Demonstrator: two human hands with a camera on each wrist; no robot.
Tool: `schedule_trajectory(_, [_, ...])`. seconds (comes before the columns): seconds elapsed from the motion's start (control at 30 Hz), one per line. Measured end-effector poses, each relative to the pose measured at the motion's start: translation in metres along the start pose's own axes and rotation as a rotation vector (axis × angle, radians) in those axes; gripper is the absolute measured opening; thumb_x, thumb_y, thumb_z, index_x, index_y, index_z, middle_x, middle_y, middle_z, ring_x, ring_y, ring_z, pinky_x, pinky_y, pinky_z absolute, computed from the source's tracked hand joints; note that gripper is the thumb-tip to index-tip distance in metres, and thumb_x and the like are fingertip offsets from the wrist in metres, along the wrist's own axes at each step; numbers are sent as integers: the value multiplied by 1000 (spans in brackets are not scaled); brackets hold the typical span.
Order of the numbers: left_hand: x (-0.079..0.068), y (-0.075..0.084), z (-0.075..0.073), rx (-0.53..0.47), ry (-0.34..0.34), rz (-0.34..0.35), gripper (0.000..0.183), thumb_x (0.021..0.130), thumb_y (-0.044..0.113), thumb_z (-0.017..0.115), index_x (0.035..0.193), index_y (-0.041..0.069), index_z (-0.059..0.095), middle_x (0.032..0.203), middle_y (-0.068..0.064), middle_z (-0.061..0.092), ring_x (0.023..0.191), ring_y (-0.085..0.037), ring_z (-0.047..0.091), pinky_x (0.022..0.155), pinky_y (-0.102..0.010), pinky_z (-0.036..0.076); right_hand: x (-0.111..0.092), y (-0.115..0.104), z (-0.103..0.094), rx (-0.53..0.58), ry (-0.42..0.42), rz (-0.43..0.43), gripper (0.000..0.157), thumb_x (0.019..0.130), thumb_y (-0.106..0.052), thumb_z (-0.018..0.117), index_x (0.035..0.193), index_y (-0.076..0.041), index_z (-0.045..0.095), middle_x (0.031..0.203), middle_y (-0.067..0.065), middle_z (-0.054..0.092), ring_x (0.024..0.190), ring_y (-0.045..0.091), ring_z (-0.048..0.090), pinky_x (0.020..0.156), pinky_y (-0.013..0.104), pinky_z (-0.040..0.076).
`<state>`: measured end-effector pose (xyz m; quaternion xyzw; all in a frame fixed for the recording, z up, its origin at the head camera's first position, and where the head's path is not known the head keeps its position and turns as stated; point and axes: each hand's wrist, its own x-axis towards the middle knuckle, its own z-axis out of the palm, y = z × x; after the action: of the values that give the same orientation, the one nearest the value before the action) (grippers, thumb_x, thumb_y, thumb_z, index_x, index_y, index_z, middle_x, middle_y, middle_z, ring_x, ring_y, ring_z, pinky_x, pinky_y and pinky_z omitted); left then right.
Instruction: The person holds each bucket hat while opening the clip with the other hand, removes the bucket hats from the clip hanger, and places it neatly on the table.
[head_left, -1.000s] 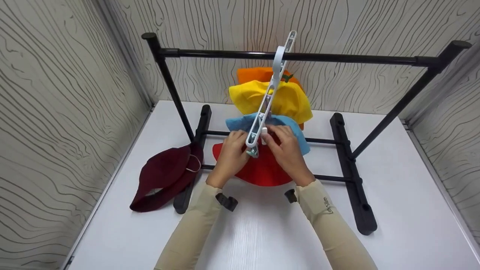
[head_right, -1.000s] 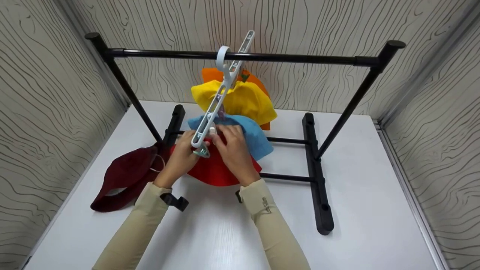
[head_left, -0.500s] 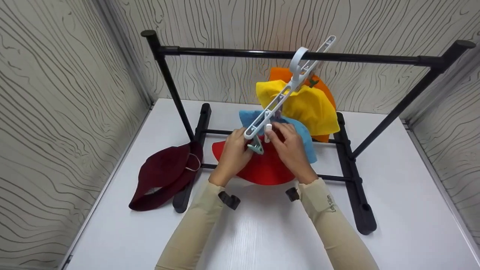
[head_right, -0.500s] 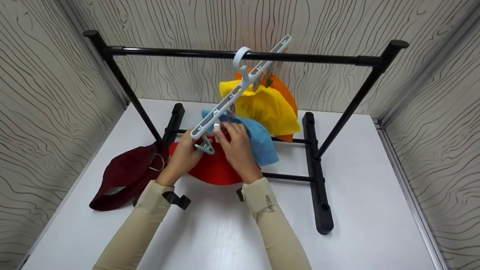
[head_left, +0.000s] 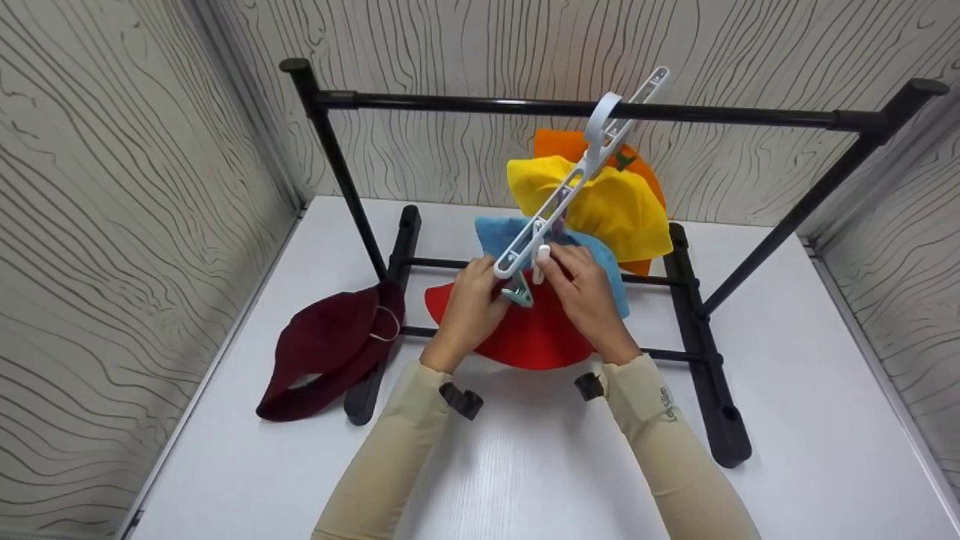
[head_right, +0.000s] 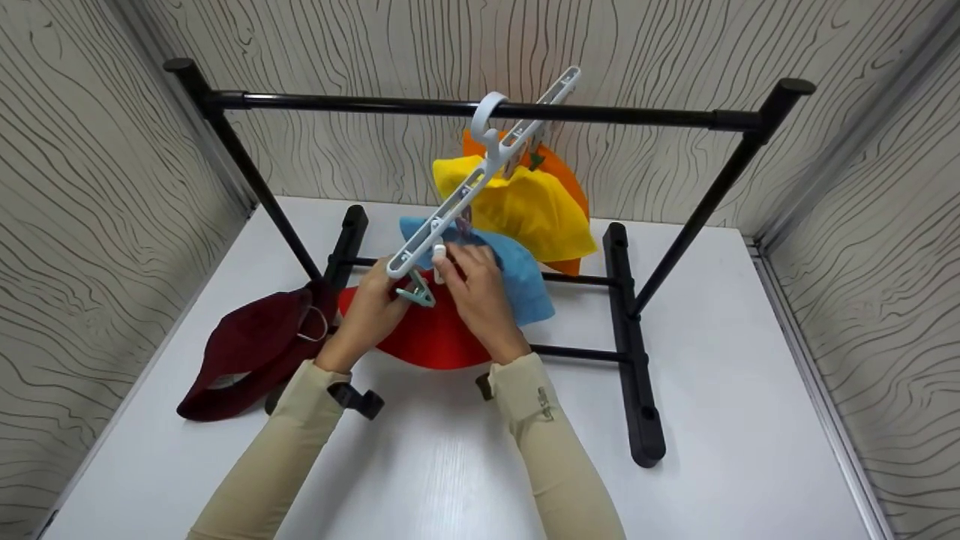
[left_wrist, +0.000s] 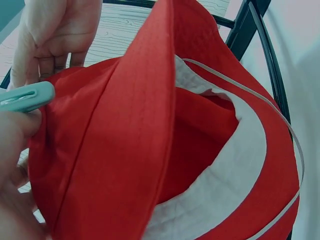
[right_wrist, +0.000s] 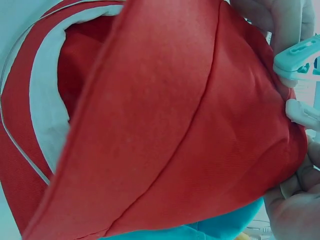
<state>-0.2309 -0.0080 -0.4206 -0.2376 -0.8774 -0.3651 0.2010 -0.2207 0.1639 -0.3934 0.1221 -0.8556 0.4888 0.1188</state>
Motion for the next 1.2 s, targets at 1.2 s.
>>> schedule_trajectory(1.2, [-4, 0, 1, -113, -29, 24, 35, 84, 7, 63, 118, 13, 60, 104, -2, 59, 93, -12, 52, 81, -25, 46, -2, 2, -4, 63, 5, 5, 37, 88, -31, 57, 124, -20, 57, 110, -2, 58, 102, 12, 45, 85, 31, 45])
